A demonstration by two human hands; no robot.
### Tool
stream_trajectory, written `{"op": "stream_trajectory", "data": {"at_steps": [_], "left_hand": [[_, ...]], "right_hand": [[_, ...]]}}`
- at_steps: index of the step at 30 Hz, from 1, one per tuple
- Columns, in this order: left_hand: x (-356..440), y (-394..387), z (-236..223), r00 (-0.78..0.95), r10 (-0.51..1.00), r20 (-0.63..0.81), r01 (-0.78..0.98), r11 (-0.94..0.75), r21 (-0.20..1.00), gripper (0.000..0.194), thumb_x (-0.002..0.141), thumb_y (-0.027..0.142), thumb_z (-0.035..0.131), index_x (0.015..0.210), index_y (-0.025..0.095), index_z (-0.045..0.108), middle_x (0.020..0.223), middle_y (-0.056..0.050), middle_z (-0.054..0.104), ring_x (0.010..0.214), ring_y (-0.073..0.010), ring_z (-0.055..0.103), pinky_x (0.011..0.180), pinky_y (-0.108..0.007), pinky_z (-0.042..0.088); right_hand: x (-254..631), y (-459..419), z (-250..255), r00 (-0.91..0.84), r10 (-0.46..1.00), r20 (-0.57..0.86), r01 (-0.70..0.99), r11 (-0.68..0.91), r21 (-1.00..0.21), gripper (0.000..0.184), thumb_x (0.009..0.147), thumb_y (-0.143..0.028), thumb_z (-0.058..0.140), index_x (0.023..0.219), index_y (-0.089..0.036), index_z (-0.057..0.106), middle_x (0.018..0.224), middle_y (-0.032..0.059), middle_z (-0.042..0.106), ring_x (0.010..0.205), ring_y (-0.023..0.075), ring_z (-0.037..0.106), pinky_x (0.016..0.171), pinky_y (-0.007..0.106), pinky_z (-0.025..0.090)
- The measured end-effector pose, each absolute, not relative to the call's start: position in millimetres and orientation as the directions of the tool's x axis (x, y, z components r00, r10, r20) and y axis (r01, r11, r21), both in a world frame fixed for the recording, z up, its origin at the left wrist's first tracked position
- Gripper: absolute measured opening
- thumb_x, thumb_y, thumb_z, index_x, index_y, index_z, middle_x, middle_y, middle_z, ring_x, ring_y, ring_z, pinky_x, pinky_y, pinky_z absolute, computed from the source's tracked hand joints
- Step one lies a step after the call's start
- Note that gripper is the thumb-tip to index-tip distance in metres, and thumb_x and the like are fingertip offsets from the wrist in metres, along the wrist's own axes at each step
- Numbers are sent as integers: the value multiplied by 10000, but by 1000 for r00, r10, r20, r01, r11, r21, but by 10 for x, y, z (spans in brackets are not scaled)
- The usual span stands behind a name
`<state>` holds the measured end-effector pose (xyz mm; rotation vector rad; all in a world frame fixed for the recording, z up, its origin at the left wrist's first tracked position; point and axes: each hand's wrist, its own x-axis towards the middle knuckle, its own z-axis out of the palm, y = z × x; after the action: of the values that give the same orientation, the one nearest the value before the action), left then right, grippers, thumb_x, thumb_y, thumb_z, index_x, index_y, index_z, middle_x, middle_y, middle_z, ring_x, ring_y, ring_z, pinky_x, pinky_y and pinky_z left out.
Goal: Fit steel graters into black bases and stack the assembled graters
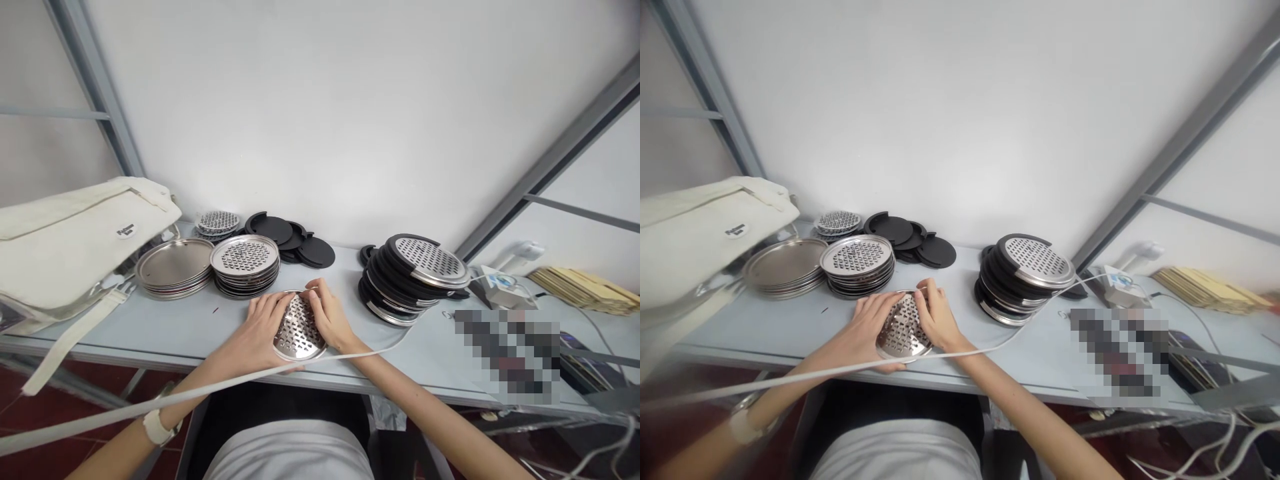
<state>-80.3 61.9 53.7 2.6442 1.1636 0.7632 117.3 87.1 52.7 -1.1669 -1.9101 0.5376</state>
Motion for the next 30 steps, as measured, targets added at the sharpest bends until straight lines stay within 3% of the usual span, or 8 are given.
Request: {"op": "stream_trajectory", "data": {"at_steps": [8, 14, 21, 30], "left_hand": [[-805, 633, 519, 576, 722, 384, 662, -687, 298, 1063, 611, 720, 702, 1450, 195, 315, 1409, -151, 434, 1285, -354, 370, 1077, -497, 255], [-800, 622, 531, 566, 733, 377, 681, -674, 286, 1018, 596, 727, 702, 1409, 195, 399, 1357, -150, 474, 1247, -363, 399, 1064, -515, 254], [-802, 616, 513, 566, 734, 376, 683, -672, 285, 1134, 602, 738, 694, 1483, 170, 261, 1417, -162, 452, 1248, -371, 412, 1069, -520, 212], [-775, 617, 570, 573, 728, 377, 683, -678, 272, 1010, 590, 744, 685, 1382, 184, 403, 1334, -146, 525, 1207, -355, 446, 1033, -501, 237]], "right_hand": [[1177, 838, 552, -315, 858, 404, 505, 513, -695, 208, 990, -355, 354, 1137, -219, 409, 1000, 64, 700, 973, 232, 601, 925, 409, 401], [1174, 823, 566, -308, 882, 358, 500, 470, -728, 254, 996, -378, 345, 1184, -214, 393, 953, 67, 706, 937, 238, 631, 890, 400, 431], [1171, 827, 572, -315, 869, 381, 506, 493, -708, 238, 998, -363, 355, 1186, -220, 385, 910, 51, 706, 958, 248, 607, 924, 422, 397], [1160, 832, 569, -312, 865, 393, 575, 501, -647, 250, 1005, -360, 346, 1194, -213, 418, 895, 37, 681, 937, 239, 559, 913, 415, 379]]}}
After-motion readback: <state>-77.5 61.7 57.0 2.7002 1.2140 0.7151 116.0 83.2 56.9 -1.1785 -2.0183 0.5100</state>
